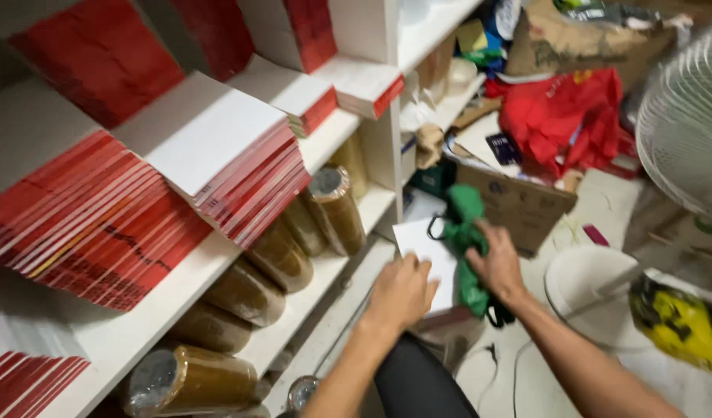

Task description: The person picks up notebooks from a shelf, wipes the front and back covers with a cloth, and places them back onto the shelf into organized stacks.

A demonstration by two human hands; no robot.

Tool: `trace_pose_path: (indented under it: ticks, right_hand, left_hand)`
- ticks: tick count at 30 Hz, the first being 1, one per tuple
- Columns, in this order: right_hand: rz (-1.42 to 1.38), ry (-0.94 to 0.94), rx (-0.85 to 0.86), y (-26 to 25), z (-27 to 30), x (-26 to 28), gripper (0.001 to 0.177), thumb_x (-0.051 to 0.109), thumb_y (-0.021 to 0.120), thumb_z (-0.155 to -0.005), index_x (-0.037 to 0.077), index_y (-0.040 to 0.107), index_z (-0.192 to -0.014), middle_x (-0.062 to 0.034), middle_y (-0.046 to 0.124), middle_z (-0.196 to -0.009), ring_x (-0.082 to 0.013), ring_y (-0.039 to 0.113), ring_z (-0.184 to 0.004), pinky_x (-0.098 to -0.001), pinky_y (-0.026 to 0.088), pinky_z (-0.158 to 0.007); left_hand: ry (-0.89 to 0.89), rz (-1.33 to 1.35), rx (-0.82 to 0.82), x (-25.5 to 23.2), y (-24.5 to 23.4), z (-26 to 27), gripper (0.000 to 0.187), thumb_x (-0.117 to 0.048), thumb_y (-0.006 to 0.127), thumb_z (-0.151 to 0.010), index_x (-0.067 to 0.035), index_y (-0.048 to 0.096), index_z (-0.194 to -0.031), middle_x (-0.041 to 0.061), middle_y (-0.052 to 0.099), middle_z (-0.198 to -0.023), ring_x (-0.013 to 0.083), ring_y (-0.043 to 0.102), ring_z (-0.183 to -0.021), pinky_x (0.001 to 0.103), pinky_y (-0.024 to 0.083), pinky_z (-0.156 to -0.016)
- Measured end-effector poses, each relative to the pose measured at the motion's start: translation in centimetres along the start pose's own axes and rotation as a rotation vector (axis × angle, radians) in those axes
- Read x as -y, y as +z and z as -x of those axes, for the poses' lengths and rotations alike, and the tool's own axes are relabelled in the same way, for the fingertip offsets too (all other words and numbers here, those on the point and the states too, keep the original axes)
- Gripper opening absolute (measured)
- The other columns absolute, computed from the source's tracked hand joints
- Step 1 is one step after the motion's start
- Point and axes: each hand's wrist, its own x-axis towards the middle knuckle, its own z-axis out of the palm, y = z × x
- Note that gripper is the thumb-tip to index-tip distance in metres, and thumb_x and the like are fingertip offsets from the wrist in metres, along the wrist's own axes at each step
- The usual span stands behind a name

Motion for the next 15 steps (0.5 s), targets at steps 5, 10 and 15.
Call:
trace_pose_path:
  ticks: [5,10,15]
  right_hand:
    - [-0.133,-0.004,-0.05,-4.0,1.1,1.7,0.075,0.016,0.071,-0.08,0.018,0.049,-0.152,-0.018,0.058,-0.129,-0.0347,0.059,-0.118,-0.0451,0.049,-0.1]
    - [-0.194,-0.379,0.238,-2.0,3.2,4.3,0.074,0.014,0.075,-0.077,0.01,0.052,-0.147,-0.0176,0.063,-0.139,-0.0344,0.06,-0.126,-0.0497,0.047,-0.108]
    - [0.086,-0.455,0.455,1.1,1.5,4.7,0.077,0.025,0.084,-0.08,0.023,0.048,-0.148,-0.0252,0.055,-0.14,-0.0405,0.063,-0.11,-0.0543,0.055,-0.092]
  left_hand:
    - [-0.145,0.028,0.211,-1.4,10.1,6.2,0.056,-0.041,0.084,-0.083,0.001,0.065,-0.115,0.021,0.056,-0.128,0.0395,0.055,-0.117,0.052,0.049,-0.091]
    - [-0.207,-0.13,0.086,-1.9,13.2,7.6,0.027,-0.02,0.069,-0.086,-0.007,0.065,-0.109,0.013,0.059,-0.116,0.0315,0.058,-0.111,0.04,0.053,-0.085]
    - [-0.149,-0.013,0.091,-0.4,13.2,8.2,0.036,-0.02,0.076,-0.088,-0.003,0.067,-0.118,0.014,0.062,-0.131,0.0312,0.058,-0.121,0.043,0.057,-0.082]
